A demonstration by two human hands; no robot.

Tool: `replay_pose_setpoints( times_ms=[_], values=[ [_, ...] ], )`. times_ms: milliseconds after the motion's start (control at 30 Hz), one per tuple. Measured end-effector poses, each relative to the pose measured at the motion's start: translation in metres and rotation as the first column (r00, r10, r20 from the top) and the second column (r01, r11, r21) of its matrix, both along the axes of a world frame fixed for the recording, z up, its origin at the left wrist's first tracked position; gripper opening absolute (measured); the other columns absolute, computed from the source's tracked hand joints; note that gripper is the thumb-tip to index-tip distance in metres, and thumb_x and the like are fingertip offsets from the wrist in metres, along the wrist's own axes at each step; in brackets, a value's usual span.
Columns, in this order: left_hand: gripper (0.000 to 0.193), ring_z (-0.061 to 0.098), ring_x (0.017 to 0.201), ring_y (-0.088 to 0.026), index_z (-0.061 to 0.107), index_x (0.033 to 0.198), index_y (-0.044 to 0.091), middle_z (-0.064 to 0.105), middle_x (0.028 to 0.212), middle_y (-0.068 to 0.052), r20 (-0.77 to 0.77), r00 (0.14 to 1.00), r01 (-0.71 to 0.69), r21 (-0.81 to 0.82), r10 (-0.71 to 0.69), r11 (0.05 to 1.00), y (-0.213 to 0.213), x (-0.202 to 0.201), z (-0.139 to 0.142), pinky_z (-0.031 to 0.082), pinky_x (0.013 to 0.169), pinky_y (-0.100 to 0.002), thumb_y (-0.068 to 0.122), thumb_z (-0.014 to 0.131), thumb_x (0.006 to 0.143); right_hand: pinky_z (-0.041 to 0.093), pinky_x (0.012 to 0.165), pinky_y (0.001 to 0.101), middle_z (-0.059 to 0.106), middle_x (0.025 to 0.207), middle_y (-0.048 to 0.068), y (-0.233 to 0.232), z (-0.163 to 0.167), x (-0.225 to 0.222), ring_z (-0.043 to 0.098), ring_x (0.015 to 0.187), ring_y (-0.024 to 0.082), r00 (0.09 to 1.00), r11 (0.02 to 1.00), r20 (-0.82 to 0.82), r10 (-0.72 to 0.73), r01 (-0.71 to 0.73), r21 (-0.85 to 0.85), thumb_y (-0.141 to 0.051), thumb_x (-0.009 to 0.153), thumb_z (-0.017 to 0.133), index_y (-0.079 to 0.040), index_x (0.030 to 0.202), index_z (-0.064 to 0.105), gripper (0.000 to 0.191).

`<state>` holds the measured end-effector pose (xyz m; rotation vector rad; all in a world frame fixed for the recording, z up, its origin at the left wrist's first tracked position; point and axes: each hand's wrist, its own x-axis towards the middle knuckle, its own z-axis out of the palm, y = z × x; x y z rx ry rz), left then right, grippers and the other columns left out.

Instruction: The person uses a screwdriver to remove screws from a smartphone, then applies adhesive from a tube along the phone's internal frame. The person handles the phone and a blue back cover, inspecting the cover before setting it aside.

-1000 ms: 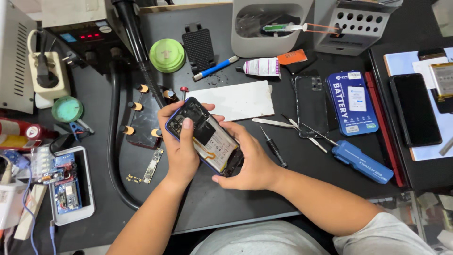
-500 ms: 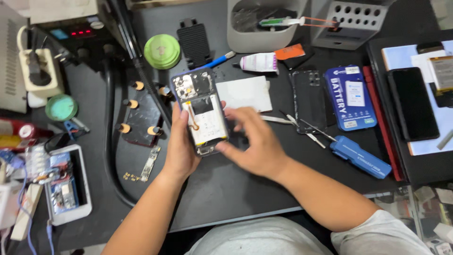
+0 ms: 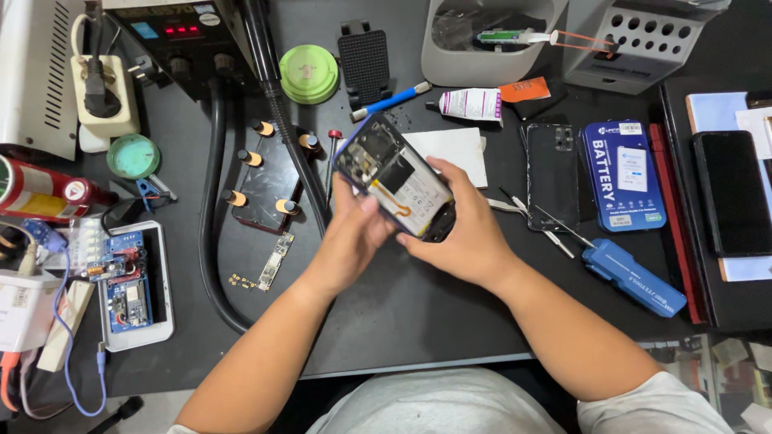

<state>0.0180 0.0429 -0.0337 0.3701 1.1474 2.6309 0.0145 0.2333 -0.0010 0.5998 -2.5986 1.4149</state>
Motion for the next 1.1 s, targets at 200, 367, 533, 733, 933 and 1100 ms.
replay_pose_setpoints(
  times_ms=[200,367,533,733,933,1100],
  values=[
    [0.054,0.067,0.121,-0.028,0.047,0.144,0.000,0.066,0.134,-0.016,0.058,0.998,-0.013,0.033,0.011,0.999,-0.024,-0.016,0.004,0.055,0.101,-0.046,0.043,0.035,0.114,0.055,0.096,0.0367,0.067,0.122,0.018,0.010,0.022,0.008,0.070,0.111,0.031,0.988,0.992,-0.151,-0.010,0.028,0.120,-0.021,0.064,0.093,0.000,0.141,0.052,0.090],
    [0.053,0.071,0.111,-0.026,0.052,0.136,-0.005,0.069,0.126,-0.019,0.098,0.992,-0.079,-0.019,0.080,0.997,-0.025,-0.015,-0.001,0.059,0.095,-0.042,0.039,0.031,0.115,0.054,0.098,0.0359,0.068,0.126,0.017,0.012,0.024,0.017,0.069,0.114,0.025,0.992,0.999,-0.122,0.032,-0.036,-0.031,-0.022,0.078,0.087,0.004,0.141,0.054,0.076],
    [0.049,0.072,0.102,-0.026,0.052,0.130,-0.006,0.070,0.118,-0.020,0.082,0.991,-0.100,-0.022,0.102,0.995,-0.023,-0.018,-0.009,0.062,0.088,-0.041,0.036,0.033,0.116,0.054,0.083,0.0232,0.078,0.105,0.011,0.018,0.017,0.009,0.069,0.093,0.009,0.977,0.948,0.204,-0.056,0.116,-0.296,-0.008,0.106,0.063,0.005,0.126,0.072,0.025],
    [0.048,0.072,0.100,-0.023,0.052,0.131,-0.005,0.070,0.116,-0.017,0.070,0.994,-0.078,-0.081,0.083,0.994,-0.020,-0.014,-0.013,0.062,0.087,-0.039,0.036,0.031,0.115,0.053,0.071,0.0194,0.077,0.092,0.008,0.020,0.010,0.004,0.068,0.080,0.005,0.950,0.921,0.302,-0.083,0.189,-0.341,-0.009,0.100,0.068,0.004,0.111,0.072,0.017],
    [0.048,0.073,0.097,-0.023,0.053,0.132,-0.005,0.070,0.113,-0.016,0.041,0.998,-0.046,-0.104,0.051,0.993,-0.016,-0.009,-0.010,0.062,0.085,-0.039,0.035,0.032,0.116,0.045,0.059,0.0188,0.071,0.076,0.004,0.022,0.006,-0.002,0.059,0.066,0.002,0.936,0.932,0.336,-0.106,0.211,-0.293,-0.013,0.101,0.071,0.004,0.094,0.069,0.018],
    [0.048,0.073,0.096,-0.024,0.052,0.132,-0.005,0.070,0.112,-0.017,0.055,0.998,-0.035,-0.104,0.041,0.994,-0.015,-0.008,-0.011,0.063,0.085,-0.039,0.034,0.032,0.116,0.045,0.058,0.0192,0.071,0.074,0.004,0.024,0.002,-0.004,0.058,0.065,0.001,0.929,0.938,0.354,-0.104,0.210,-0.276,-0.013,0.102,0.070,0.004,0.089,0.067,0.022]
  ],
)
